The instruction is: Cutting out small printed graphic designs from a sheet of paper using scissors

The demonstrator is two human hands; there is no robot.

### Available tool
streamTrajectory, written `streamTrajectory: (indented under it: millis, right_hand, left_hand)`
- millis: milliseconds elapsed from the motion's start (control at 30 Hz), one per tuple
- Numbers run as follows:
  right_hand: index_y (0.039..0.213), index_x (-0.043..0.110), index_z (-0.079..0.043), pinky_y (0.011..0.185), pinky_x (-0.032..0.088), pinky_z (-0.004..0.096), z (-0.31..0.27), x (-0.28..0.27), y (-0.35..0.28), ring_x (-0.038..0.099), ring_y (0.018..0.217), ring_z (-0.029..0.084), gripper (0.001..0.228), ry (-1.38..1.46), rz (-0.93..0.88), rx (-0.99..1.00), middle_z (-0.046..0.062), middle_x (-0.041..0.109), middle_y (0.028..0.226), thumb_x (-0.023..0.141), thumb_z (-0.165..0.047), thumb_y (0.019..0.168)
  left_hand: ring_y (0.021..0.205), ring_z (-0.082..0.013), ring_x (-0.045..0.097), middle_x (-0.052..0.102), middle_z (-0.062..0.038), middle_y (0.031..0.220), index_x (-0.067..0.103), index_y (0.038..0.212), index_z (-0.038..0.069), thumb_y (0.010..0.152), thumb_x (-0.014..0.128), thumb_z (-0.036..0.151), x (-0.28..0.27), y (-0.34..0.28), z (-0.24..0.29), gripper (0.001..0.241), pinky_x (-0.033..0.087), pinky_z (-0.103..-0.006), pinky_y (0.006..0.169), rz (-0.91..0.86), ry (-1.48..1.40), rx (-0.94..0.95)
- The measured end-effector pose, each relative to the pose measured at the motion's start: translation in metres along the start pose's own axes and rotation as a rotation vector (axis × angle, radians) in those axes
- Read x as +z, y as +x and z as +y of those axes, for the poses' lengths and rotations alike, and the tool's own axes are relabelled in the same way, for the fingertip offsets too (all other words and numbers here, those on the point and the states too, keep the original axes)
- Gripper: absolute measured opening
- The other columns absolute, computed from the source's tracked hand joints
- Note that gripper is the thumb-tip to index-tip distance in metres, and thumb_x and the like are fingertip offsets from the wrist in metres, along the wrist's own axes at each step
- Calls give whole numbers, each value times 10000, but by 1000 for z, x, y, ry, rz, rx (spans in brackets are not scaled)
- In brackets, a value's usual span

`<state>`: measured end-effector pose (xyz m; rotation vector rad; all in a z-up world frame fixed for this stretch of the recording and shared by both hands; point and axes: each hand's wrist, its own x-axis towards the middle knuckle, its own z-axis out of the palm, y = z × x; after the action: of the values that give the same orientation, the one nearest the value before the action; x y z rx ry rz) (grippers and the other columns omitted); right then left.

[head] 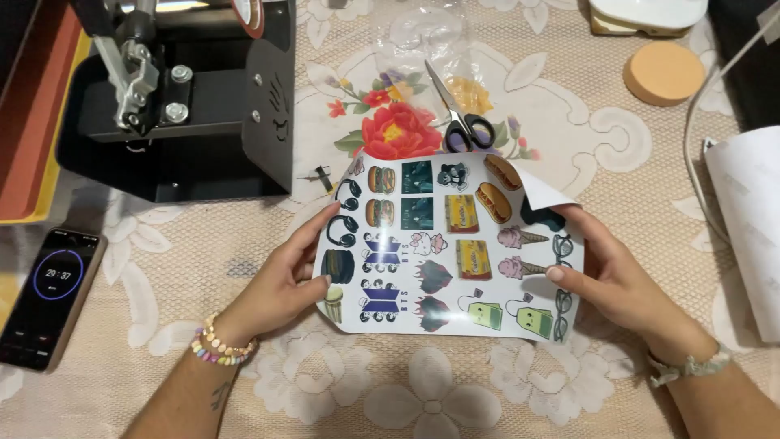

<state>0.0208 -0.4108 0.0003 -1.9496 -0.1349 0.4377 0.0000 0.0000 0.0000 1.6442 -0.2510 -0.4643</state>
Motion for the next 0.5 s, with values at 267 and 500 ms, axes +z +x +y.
streamTrajectory:
  millis: [267, 500]
  right_hand:
    - [1539, 272, -77, 999, 560, 378, -7, 14, 1, 476, 1366, 248, 975, 293, -204, -159, 118, 358, 1564, 786, -100, 710]
    - [1598, 148, -204, 332, 419, 170, -16, 35, -11, 500, 467, 56, 997, 383, -475, -8, 162, 460, 1484, 745, -19, 821]
  left_hand:
    - [1567, -308, 106, 105, -85, 1703, 342, 1534, 206, 853, 482, 248, 34, -4, 27, 696, 298, -578, 1138, 66, 581, 202]
    - [1504, -378, 172, 323, -161, 1598, 563, 1359, 142, 887, 631, 360, 65, 7, 19, 525, 67, -578, 1195, -78, 1165, 309]
